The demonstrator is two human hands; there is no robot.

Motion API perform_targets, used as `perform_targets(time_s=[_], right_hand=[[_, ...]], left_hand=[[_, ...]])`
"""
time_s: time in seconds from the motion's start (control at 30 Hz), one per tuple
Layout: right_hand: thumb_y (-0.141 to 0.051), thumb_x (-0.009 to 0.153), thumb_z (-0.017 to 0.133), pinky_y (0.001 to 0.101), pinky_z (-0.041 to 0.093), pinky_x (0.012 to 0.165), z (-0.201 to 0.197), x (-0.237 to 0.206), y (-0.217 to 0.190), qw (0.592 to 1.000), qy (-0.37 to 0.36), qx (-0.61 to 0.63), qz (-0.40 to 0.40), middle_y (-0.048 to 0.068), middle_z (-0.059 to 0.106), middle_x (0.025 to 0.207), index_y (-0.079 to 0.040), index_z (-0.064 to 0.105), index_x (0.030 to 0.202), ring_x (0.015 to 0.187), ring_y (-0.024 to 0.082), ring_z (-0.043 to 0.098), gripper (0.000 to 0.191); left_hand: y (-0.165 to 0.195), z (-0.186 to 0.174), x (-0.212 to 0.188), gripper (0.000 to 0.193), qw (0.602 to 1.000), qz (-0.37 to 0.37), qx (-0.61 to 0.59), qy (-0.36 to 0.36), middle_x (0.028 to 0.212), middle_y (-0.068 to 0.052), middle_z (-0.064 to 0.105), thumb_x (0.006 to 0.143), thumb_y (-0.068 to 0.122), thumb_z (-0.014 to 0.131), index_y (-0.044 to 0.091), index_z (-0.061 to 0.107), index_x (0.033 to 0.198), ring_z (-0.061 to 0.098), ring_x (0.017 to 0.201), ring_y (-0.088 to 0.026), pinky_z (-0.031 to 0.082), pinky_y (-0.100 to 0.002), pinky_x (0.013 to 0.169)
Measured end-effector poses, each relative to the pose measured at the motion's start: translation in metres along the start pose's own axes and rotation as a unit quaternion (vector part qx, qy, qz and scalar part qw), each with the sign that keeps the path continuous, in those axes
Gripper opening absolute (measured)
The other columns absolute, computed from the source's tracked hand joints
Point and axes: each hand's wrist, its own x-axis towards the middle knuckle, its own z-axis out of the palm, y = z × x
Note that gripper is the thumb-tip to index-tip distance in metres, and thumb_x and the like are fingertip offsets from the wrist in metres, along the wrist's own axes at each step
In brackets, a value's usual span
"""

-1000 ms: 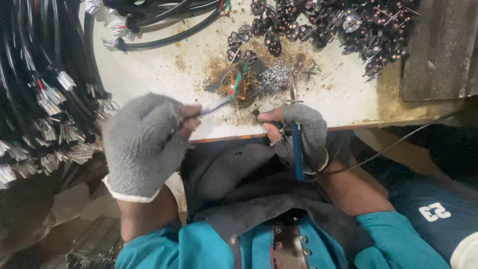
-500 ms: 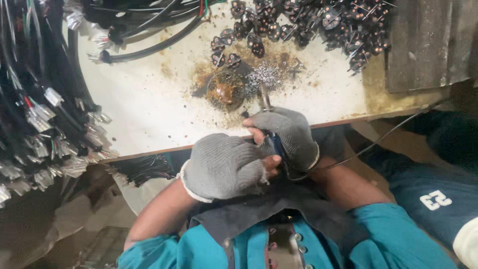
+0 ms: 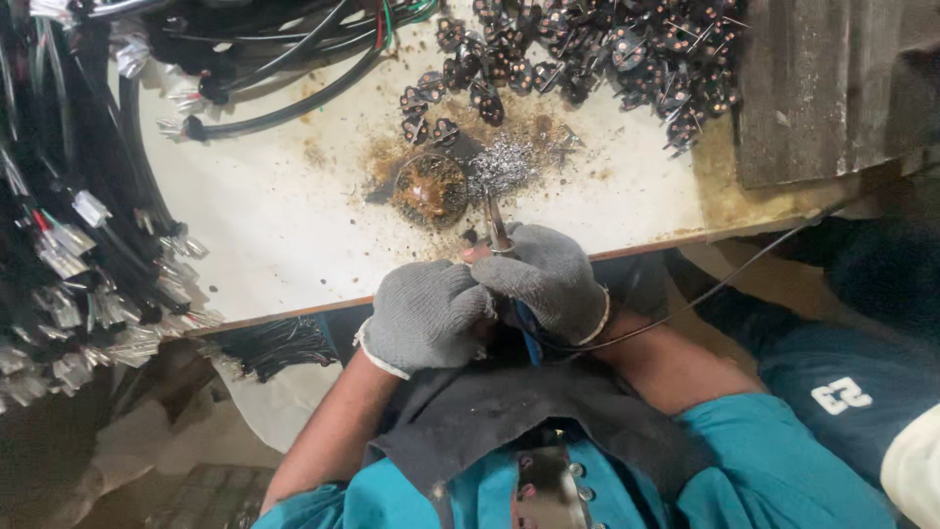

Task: The person sits at a cluttered workbench soldering electrical wires to connectors. They hold a soldering iron in one hand, position stripped red and green wire ends with the other, apply solder to the joints, and place finished wired connectors with piles of completed assemblies on the bench.

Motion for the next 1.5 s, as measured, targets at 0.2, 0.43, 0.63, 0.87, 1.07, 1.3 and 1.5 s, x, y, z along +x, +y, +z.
perform_targets(time_s=[0.2, 0.43, 0.63, 0.87, 1.07, 1.3, 1.5], right_hand=[[-0.003, 0.097, 0.068, 0.0367, 0.056, 0.079, 0.011, 0.005, -0.013, 0.852, 0.016, 0.402, 0.334, 0.014, 0.073, 0.106, -0.004, 0.075, 0.116, 0.093, 0.024, 0.069, 0.020], [-0.005, 0.093, 0.069, 0.0377, 0.058, 0.086, 0.012, -0.001, 0.002, 0.996, -0.013, 0.090, 0.011, 0.014, 0.075, 0.112, -0.010, 0.069, 0.116, 0.099, 0.029, 0.073, 0.023], [-0.015, 0.093, 0.071, 0.0352, 0.057, 0.081, -0.004, 0.011, -0.008, 0.988, -0.005, 0.116, 0.106, 0.011, 0.075, 0.104, -0.007, 0.071, 0.112, 0.092, 0.025, 0.072, 0.021], [-0.024, 0.095, 0.085, 0.0304, 0.055, 0.081, -0.055, 0.042, -0.001, 0.991, 0.088, 0.024, 0.098, 0.010, 0.073, 0.105, -0.003, 0.069, 0.117, 0.089, 0.020, 0.069, 0.035], [-0.009, 0.099, 0.085, 0.0354, 0.059, 0.088, -0.084, 0.052, 0.057, 0.975, 0.178, -0.115, 0.073, 0.009, 0.074, 0.116, -0.003, 0.064, 0.122, 0.103, 0.021, 0.073, 0.032], [-0.002, 0.095, 0.090, 0.0385, 0.057, 0.090, -0.090, 0.059, 0.065, 0.925, 0.102, -0.365, -0.024, 0.008, 0.072, 0.107, -0.005, 0.074, 0.116, 0.101, 0.026, 0.071, 0.026], [-0.009, 0.094, 0.077, 0.0346, 0.061, 0.074, -0.071, 0.061, 0.053, 0.969, 0.213, -0.101, 0.077, 0.008, 0.070, 0.102, -0.005, 0.067, 0.107, 0.088, 0.021, 0.072, 0.017]], left_hand=[[0.002, -0.014, -0.003, 0.022, 1.000, 0.006, -0.004, 0.011, 0.076, -0.006, 0.058, 0.073, 0.020, 0.080, 0.019, 0.064, 0.088, 0.060, 0.063, -0.031, 0.043, -0.047, 0.053], [-0.004, -0.010, -0.006, 0.023, 0.999, -0.003, -0.032, -0.010, 0.077, -0.006, 0.058, 0.069, 0.021, 0.078, 0.019, 0.063, 0.087, 0.061, 0.064, -0.032, 0.044, -0.047, 0.053], [-0.002, -0.008, -0.004, 0.030, 0.999, -0.017, -0.037, -0.023, 0.076, -0.006, 0.059, 0.067, 0.024, 0.080, 0.019, 0.067, 0.094, 0.062, 0.065, -0.032, 0.045, -0.047, 0.055], [-0.012, -0.020, -0.019, 0.038, 0.994, -0.017, -0.110, 0.002, 0.086, -0.008, 0.064, 0.078, 0.026, 0.082, 0.017, 0.071, 0.114, 0.065, 0.075, -0.033, 0.049, -0.045, 0.063], [-0.009, -0.012, -0.010, 0.028, 0.994, -0.017, -0.106, -0.009, 0.082, -0.007, 0.065, 0.074, 0.023, 0.082, 0.017, 0.073, 0.101, 0.066, 0.074, -0.032, 0.051, -0.044, 0.062], [-0.010, -0.020, -0.015, 0.029, 0.994, -0.014, -0.110, 0.004, 0.085, -0.009, 0.066, 0.077, 0.023, 0.082, 0.014, 0.073, 0.103, 0.067, 0.075, -0.033, 0.052, -0.043, 0.063], [-0.010, -0.014, -0.015, 0.029, 0.995, -0.021, -0.101, 0.008, 0.085, -0.008, 0.065, 0.084, 0.024, 0.079, 0.015, 0.071, 0.110, 0.066, 0.076, -0.033, 0.052, -0.044, 0.065]])
